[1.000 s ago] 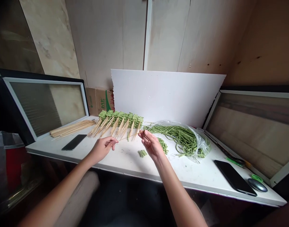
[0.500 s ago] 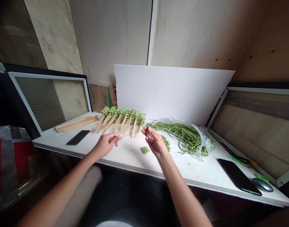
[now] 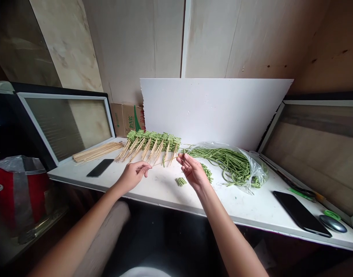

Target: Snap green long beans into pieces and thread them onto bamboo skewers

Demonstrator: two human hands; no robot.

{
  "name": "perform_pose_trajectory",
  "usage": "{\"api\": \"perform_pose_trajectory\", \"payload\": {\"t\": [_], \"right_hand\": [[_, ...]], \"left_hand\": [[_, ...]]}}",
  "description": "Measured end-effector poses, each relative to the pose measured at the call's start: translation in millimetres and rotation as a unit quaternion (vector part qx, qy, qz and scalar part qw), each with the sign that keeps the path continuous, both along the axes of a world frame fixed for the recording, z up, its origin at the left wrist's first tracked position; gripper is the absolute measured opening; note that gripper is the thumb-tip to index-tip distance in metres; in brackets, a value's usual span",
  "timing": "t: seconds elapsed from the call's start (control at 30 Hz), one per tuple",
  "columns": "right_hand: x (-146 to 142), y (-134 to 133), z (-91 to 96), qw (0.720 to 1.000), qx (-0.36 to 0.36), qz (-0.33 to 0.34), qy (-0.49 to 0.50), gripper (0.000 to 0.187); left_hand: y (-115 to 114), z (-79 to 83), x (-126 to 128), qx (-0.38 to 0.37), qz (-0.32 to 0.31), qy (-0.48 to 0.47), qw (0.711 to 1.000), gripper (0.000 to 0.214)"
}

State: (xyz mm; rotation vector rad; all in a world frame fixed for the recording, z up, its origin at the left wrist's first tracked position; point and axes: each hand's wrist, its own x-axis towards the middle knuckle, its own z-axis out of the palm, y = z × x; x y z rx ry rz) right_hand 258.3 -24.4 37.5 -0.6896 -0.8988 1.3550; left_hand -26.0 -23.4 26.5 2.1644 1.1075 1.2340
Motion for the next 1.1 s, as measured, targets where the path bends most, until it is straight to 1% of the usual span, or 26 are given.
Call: {"api": "perform_pose_trajectory", "payload": {"t": [0.2, 0.37, 0.53, 0.67, 0.83, 1.1], "right_hand": [[0, 1, -0.7, 1.0, 0.01, -0.008, -0.013, 0.029], [-2, -1, 0.6, 1.0, 0.012, -0.012, -0.013, 0.027], [-6, -4, 3.2, 0.998, 0.035, -0.047, -0.011, 0.024], [-8, -7, 5.1, 0.996, 0.051, -0.063, -0.031, 0.022], [-10, -7, 4.1, 0.994, 0.067, -0.076, -0.044, 0.02], [-17, -7, 0.1, 0.993, 0.089, -0.071, -0.021, 0.019]], "left_hand": [[2, -2.7, 0, 0.002, 0.002, -0.006, 1.0, 0.029], [2, -1.6, -1, 0.008, 0.003, -0.007, 1.0, 0.027], [-2, 3.1, -1, 0.024, 0.015, 0.009, 1.0, 0.026], [-4, 5.7, -1, 0.047, 0.028, 0.023, 0.998, 0.026], [-4, 6.1, -1, 0.091, 0.042, 0.017, 0.995, 0.024], [-4, 3.7, -1, 0.157, 0.062, 0.007, 0.986, 0.021]]}}
